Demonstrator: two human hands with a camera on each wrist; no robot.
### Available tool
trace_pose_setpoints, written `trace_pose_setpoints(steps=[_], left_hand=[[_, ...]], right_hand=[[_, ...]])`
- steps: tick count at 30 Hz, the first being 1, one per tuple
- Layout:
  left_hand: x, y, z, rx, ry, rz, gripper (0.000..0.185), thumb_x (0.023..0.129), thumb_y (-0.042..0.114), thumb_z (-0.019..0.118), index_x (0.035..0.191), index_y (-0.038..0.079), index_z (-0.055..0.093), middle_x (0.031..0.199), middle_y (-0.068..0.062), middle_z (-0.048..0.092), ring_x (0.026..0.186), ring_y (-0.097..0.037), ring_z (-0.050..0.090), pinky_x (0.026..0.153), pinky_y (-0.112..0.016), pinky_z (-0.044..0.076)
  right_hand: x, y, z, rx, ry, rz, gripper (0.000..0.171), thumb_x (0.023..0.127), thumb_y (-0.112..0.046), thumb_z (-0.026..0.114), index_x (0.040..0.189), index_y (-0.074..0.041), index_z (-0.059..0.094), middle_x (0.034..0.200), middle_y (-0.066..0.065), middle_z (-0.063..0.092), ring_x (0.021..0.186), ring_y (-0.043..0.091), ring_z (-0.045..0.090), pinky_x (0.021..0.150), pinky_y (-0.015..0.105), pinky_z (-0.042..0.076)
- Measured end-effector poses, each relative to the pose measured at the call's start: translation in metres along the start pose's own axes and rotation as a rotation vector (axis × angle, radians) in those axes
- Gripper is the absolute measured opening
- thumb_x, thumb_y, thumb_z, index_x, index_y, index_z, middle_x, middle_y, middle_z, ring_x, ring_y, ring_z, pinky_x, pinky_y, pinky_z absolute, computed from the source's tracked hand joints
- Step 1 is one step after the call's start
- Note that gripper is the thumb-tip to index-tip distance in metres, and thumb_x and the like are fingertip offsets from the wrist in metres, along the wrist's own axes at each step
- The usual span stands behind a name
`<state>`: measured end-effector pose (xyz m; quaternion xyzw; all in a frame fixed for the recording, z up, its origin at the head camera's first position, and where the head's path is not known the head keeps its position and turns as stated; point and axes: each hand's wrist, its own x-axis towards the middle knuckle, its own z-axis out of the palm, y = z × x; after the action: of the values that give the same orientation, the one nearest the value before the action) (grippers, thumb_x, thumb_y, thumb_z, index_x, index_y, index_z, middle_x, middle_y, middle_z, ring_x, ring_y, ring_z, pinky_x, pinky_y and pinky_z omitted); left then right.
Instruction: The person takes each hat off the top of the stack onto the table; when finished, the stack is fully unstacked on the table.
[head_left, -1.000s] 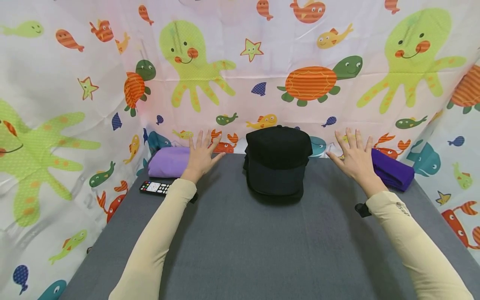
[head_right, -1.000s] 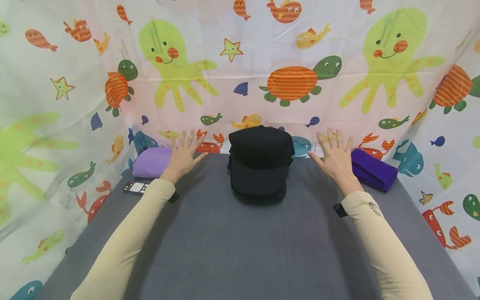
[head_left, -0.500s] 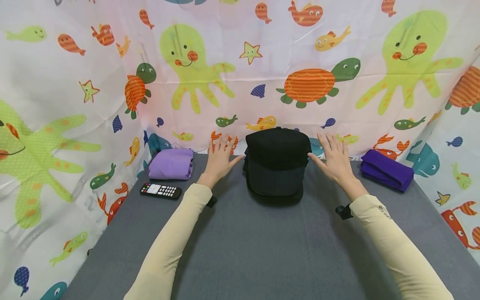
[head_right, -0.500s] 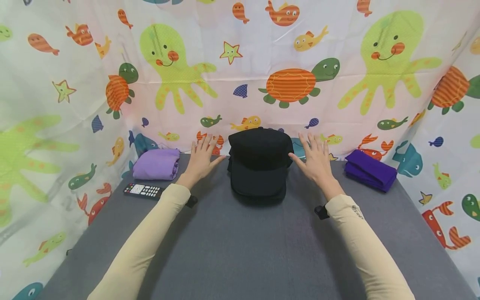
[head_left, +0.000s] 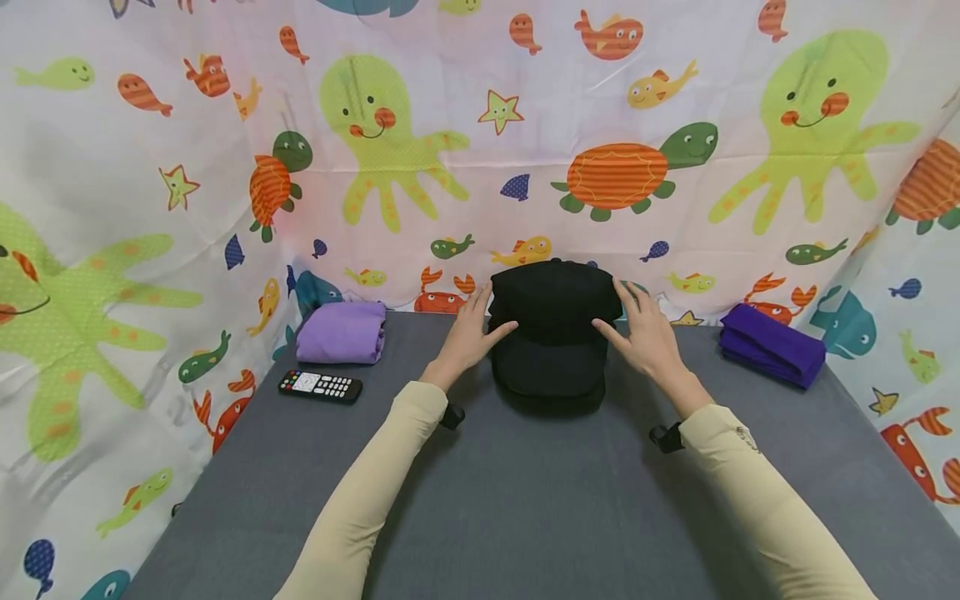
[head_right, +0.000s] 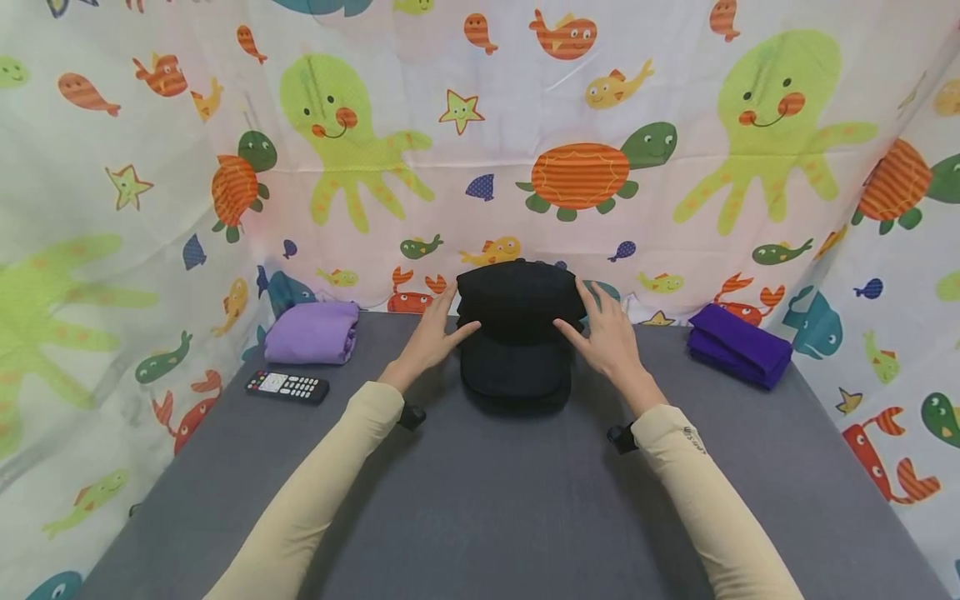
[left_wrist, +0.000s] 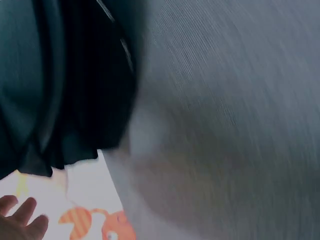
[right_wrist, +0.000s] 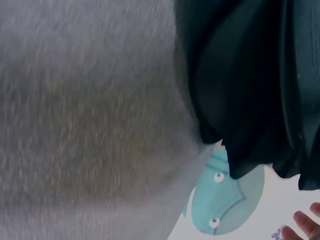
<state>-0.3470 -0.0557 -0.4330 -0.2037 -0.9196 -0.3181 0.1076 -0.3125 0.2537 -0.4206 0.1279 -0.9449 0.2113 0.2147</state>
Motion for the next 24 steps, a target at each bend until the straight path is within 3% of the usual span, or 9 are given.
trace_pose_setpoints(steps=[3, 6, 10, 16, 24], left_hand=[[0.000, 0.006, 0.004, -0.177, -0.016, -0.049, 0.091, 0.086, 0.056, 0.055, 0.151, 0.020, 0.002, 0.155, -0.005, 0.012, 0.138, -0.028, 0.024, 0.109, -0.051, 0.025], [0.000, 0.011, 0.008, -0.280, -0.010, -0.071, 0.094, 0.085, 0.052, 0.060, 0.151, 0.019, 0.002, 0.155, -0.006, 0.014, 0.137, -0.027, 0.028, 0.108, -0.047, 0.028], [0.002, 0.013, 0.013, -0.316, -0.006, -0.081, 0.099, 0.082, 0.048, 0.065, 0.151, 0.018, 0.001, 0.155, -0.007, 0.015, 0.138, -0.025, 0.027, 0.109, -0.043, 0.029], [0.002, 0.015, 0.017, -0.362, 0.020, -0.101, 0.101, 0.080, 0.044, 0.070, 0.151, 0.021, 0.001, 0.152, -0.008, 0.021, 0.125, -0.028, 0.044, 0.098, -0.040, 0.042], [0.001, 0.021, 0.015, -0.378, 0.043, -0.135, 0.099, 0.079, 0.041, 0.072, 0.151, 0.023, 0.006, 0.152, -0.004, 0.024, 0.116, -0.025, 0.048, 0.092, -0.037, 0.047]], right_hand=[[-0.003, -0.007, 0.003, 0.048, -0.029, 0.045, 0.082, 0.086, -0.058, 0.053, 0.149, -0.034, 0.009, 0.148, 0.016, 0.024, 0.126, 0.042, 0.034, 0.076, 0.057, 0.044], [-0.004, -0.013, 0.005, 0.086, -0.032, 0.065, 0.084, 0.084, -0.058, 0.055, 0.149, -0.036, 0.006, 0.147, 0.018, 0.024, 0.124, 0.042, 0.037, 0.075, 0.058, 0.044], [-0.006, -0.018, 0.008, 0.088, 0.001, 0.080, 0.085, 0.084, -0.057, 0.058, 0.149, -0.034, 0.009, 0.144, 0.020, 0.028, 0.121, 0.042, 0.040, 0.077, 0.058, 0.044], [-0.009, -0.023, 0.011, 0.094, 0.061, 0.100, 0.084, 0.083, -0.057, 0.059, 0.149, -0.030, 0.015, 0.140, 0.019, 0.035, 0.117, 0.040, 0.043, 0.074, 0.057, 0.045], [-0.009, -0.029, 0.014, 0.164, 0.140, 0.086, 0.084, 0.080, -0.050, 0.067, 0.148, -0.029, 0.022, 0.135, 0.018, 0.040, 0.110, 0.038, 0.045, 0.081, 0.057, 0.041]])
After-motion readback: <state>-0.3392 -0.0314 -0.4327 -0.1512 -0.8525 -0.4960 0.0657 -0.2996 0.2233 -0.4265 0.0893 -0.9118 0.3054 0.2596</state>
